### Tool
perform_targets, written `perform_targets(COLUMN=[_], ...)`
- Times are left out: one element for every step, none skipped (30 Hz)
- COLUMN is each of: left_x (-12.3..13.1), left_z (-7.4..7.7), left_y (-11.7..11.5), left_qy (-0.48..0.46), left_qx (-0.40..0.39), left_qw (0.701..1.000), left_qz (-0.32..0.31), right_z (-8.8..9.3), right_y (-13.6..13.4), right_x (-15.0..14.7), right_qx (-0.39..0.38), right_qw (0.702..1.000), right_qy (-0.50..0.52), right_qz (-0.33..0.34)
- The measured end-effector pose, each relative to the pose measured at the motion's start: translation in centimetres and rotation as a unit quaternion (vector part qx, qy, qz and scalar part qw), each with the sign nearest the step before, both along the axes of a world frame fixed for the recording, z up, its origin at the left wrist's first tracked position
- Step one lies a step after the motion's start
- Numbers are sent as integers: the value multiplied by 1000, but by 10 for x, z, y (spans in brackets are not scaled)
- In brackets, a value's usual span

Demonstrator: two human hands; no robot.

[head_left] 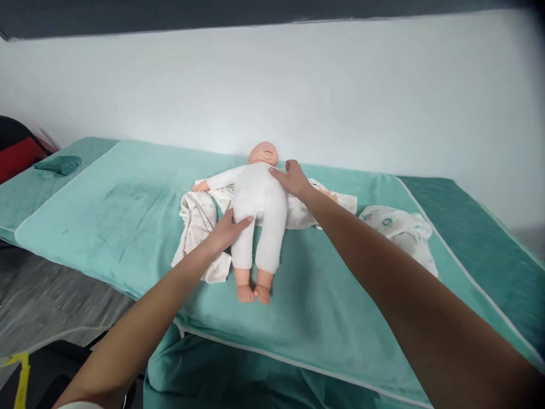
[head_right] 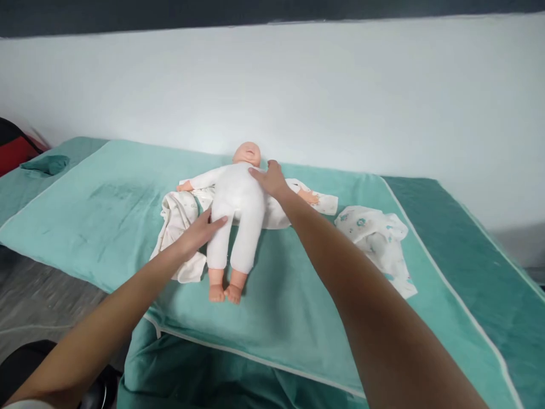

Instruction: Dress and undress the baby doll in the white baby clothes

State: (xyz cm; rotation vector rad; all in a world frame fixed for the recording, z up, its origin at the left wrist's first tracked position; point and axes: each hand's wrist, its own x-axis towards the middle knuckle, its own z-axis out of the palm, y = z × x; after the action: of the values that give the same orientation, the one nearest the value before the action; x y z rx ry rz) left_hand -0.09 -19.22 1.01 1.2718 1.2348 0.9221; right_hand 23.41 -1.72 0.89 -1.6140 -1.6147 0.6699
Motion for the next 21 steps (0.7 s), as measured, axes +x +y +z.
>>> perform_targets(left_x=[10, 18, 23, 26, 26, 23, 17, 8, -4, -19, -36, -54, -73, -93, -113, -132, -151, -169, -186, -202, -217], left_z=[-1, -2, -4, -4, -4, -2, 2, 6, 12, 18, 24, 30, 36, 41, 45, 47, 49, 48, 46, 42, 38], left_y=[8, 16, 23, 31, 38, 44, 50, 57, 63, 70, 77, 84, 91, 97, 103, 108, 112, 116, 119, 123, 126], left_qy=[-65, -119, -160, -187, -204, -211, -212, -211, -208, -203, -197, -189, -181, -173, -165, -160, -156, -152, -148, -143, -133], left_qx=[-32, -64, -90, -113, -131, -142, -149, -153, -157, -159, -158, -158, -156, -155, -155, -155, -154, -150, -146, -143, -140], left_qw=[997, 991, 983, 976, 970, 967, 965, 965, 965, 966, 967, 969, 971, 973, 974, 974, 974, 974, 975, 975, 975], left_qz=[-6, -12, -16, -21, -27, -30, -29, -27, -24, -20, -15, -8, 1, 12, 25, 40, 55, 70, 83, 95, 106], right_z=[-1, -1, 1, 4, 9, 15, 22, 30, 38, 45, 52, 58, 62, 64, 65, 63, 61, 57, 52, 47, 42], right_y=[8, 14, 21, 26, 32, 37, 42, 47, 53, 59, 66, 74, 82, 91, 101, 111, 121, 130, 139, 145, 150], right_x=[4, 7, 8, 8, 7, 4, -1, -7, -16, -27, -41, -57, -75, -95, -116, -137, -159, -179, -199, -217, -232], right_qx=[-30, -57, -80, -96, -103, -101, -92, -83, -75, -69, -63, -53, -39, -22, -6, 10, 23, 32, 35, 31, 21], right_qw=[999, 998, 996, 993, 992, 991, 990, 987, 983, 978, 975, 973, 973, 973, 971, 968, 963, 958, 953, 951, 951], right_qy=[-7, -19, -34, -49, -59, -62, -57, -47, -35, -25, -18, -13, -8, -3, 5, 15, 28, 43, 56, 67, 73], right_qz=[8, 22, 34, 42, 50, 64, 89, 126, 163, 194, 214, 224, 227, 231, 238, 250, 266, 283, 296, 301, 300])
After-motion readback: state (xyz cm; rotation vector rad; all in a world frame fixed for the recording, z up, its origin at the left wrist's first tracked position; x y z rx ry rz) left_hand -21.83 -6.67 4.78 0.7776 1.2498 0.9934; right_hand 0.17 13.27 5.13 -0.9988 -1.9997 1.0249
